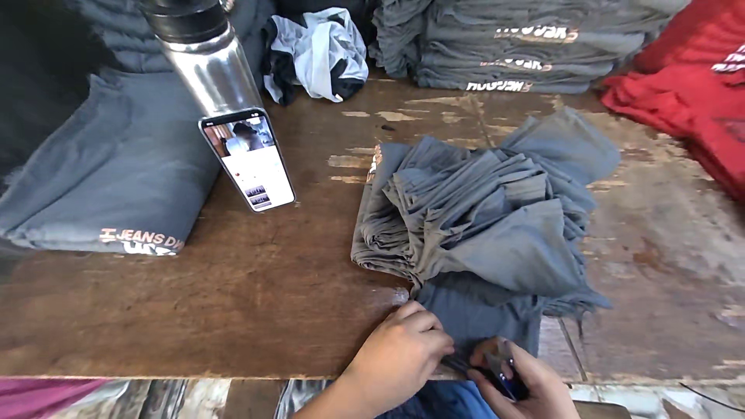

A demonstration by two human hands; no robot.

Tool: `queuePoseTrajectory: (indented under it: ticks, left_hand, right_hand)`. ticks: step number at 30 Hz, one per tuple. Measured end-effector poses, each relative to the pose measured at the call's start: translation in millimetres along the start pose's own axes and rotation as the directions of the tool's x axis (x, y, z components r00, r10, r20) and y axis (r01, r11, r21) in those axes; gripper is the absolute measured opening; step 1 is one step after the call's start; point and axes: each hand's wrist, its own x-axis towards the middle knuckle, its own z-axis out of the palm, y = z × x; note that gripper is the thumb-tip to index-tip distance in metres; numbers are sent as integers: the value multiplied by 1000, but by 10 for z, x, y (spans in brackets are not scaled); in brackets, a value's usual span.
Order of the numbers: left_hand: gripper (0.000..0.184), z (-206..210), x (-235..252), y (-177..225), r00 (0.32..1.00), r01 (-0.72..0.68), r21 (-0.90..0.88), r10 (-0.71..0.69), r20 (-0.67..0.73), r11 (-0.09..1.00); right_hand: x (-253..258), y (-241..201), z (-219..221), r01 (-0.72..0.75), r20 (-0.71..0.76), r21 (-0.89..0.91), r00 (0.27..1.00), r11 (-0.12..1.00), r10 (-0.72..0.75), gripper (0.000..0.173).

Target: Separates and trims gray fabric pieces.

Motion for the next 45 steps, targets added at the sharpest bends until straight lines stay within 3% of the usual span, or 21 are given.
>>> queuePoseTrajectory:
  ticks: [2, 5, 9, 12, 18, 20, 22, 24, 25, 26, 27, 28, 30, 33, 35, 39, 45]
  left_hand:
    - [14, -9, -4, -5, 1000, -11, -12, 11, 10, 1000]
    - [12, -1, -12, -5, 1000, -14, -6, 14, -8, 1000]
    - [20, 47, -24, 13, 976, 9, 21, -4, -220, 1000]
    - [24, 40, -46, 35, 957, 12, 0, -12, -288, 1000]
    - [25, 109, -22, 44, 952, 14, -28, -22, -305, 1000]
    - [23, 118, 19, 80, 944, 73, -171, -123, -307, 983]
    - [33, 103, 71, 112, 912, 119, -505, -294, -284, 855]
    - [40, 47, 95, 107, 877, 99, -851, -449, -170, 516]
    - [41, 22, 90, 93, 862, 79, -944, -498, -97, 320]
    - [39, 23, 78, 75, 854, 40, -981, -516, -66, 192]
    - [38, 51, 57, 57, 860, -8, -990, -505, -79, 141]
    - [38, 92, 32, 41, 875, -59, -988, -469, -119, 140]
    - [41, 166, -7, 37, 889, -127, -962, -403, -218, 241]
    - [24, 213, -14, 90, 845, -112, -893, -431, -317, 436]
    - [13, 226, -12, 87, 834, -123, -855, -414, -364, 504]
    - [8, 213, -50, 69, 848, -155, -807, -342, -405, 570]
    - [13, 199, -133, 34, 894, -214, -778, -202, -399, 590]
  right_hand:
    - [17, -19, 26, 10, -10, -26, 1000, 1000, -11, 19]
    - [9, 67, 54, 64, -6, 88, 998, 994, -64, 14]
    - [22, 45, -15, 139, -56, 269, 990, 953, -129, 10]
    - [81, -15, -159, 230, -163, 319, 969, 919, -186, 11]
    - [323, -57, -244, 345, -450, 102, 853, 933, -266, 16]
    - [418, -46, -149, 318, -517, 3, 812, 948, -271, 16]
    - [473, 14, 12, 265, -495, -43, 832, 963, -251, 12]
    - [466, 55, 215, 223, -349, -27, 912, 975, -218, 13]
    - [455, 63, 320, 215, -294, -15, 933, 977, -210, 17]
    - [440, 69, 402, 221, -262, 4, 941, 975, -212, 20]
    - [428, 66, 447, 234, -248, 25, 943, 972, -221, 21]
    - [417, 55, 459, 251, -255, 53, 939, 966, -230, 22]
    - [405, 21, 437, 288, -292, 98, 924, 953, -249, 25]
    - [443, -76, 412, 375, -325, 84, 886, 923, -330, 27]
    - [479, -137, 410, 427, -307, 35, 865, 903, -397, 25]
    - [530, -169, 417, 502, -292, -91, 812, 860, -505, 25]
    - [537, -185, 368, 521, -294, -151, 788, 840, -542, 22]
